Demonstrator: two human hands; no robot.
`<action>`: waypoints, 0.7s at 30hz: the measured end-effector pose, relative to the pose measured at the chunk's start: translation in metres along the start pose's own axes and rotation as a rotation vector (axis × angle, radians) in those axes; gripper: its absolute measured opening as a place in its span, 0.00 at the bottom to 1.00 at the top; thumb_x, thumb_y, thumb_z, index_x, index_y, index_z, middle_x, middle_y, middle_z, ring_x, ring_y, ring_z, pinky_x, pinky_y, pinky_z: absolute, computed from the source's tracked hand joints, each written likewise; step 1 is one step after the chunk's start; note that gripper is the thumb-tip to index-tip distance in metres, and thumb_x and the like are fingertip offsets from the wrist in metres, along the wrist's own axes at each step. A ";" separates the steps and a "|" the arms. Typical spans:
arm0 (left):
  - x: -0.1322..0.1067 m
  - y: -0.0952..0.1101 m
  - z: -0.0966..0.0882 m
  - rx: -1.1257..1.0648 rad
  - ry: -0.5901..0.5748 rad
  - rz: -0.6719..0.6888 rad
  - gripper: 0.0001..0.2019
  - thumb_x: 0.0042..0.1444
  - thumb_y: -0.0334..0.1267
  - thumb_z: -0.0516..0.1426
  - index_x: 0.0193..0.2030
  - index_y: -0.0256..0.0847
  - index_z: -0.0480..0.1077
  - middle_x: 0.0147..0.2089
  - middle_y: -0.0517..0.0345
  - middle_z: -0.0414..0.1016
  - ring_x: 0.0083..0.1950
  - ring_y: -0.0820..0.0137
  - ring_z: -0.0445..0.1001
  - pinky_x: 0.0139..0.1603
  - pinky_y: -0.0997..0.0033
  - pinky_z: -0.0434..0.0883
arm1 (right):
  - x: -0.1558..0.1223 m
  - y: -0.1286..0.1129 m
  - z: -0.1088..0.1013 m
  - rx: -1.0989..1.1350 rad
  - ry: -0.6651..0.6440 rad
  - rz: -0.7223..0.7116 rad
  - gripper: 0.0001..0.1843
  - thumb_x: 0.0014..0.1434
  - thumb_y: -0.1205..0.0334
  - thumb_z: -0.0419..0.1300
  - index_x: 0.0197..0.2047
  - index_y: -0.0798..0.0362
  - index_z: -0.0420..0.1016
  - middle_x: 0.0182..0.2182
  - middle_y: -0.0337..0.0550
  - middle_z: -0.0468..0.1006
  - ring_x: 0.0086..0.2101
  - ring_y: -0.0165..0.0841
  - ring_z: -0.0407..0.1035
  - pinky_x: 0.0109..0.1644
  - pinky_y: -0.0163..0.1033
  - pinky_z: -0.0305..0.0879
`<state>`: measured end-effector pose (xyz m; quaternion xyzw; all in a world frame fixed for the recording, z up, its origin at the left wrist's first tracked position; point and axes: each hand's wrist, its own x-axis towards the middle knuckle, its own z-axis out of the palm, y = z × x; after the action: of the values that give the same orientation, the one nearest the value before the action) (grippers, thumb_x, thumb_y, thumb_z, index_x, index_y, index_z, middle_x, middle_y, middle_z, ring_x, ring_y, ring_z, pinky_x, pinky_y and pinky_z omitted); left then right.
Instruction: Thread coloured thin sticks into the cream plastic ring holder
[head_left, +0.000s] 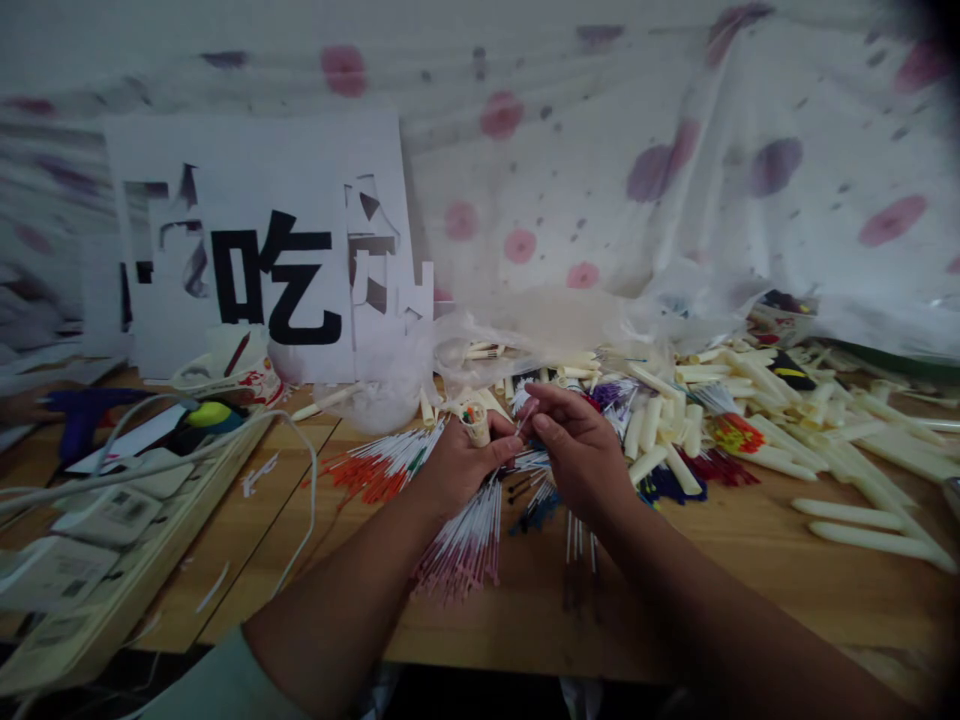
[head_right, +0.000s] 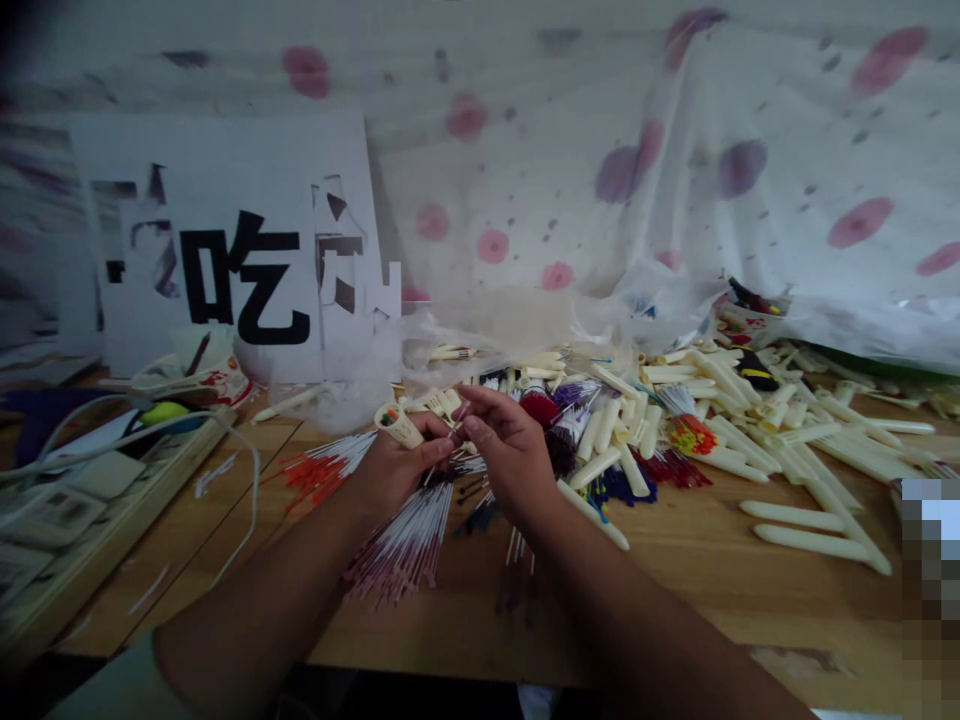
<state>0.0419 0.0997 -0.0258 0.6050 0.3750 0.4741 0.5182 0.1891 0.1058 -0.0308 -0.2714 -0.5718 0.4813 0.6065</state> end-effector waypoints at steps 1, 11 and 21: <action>0.000 0.000 0.000 -0.002 -0.001 -0.005 0.11 0.49 0.42 0.60 0.24 0.37 0.67 0.21 0.64 0.66 0.24 0.77 0.62 0.27 0.75 0.58 | 0.000 0.000 -0.002 -0.085 -0.007 -0.046 0.15 0.54 0.62 0.57 0.46 0.49 0.72 0.34 0.41 0.72 0.32 0.28 0.69 0.40 0.41 0.69; 0.001 0.002 0.004 0.049 0.100 0.007 0.11 0.46 0.42 0.63 0.24 0.36 0.70 0.22 0.63 0.67 0.25 0.76 0.63 0.28 0.75 0.61 | -0.001 -0.006 -0.001 -0.218 0.060 0.056 0.09 0.51 0.59 0.61 0.36 0.54 0.74 0.29 0.41 0.77 0.30 0.29 0.71 0.34 0.38 0.69; 0.002 -0.003 0.000 0.287 0.101 0.200 0.11 0.48 0.45 0.62 0.29 0.38 0.75 0.33 0.55 0.76 0.36 0.68 0.72 0.39 0.68 0.67 | -0.005 -0.027 -0.007 -0.705 0.051 -0.353 0.03 0.50 0.69 0.59 0.29 0.52 0.70 0.25 0.38 0.73 0.26 0.28 0.68 0.31 0.37 0.66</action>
<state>0.0424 0.1024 -0.0285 0.6824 0.4023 0.4948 0.3572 0.2038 0.0924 -0.0103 -0.3726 -0.7246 0.1367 0.5634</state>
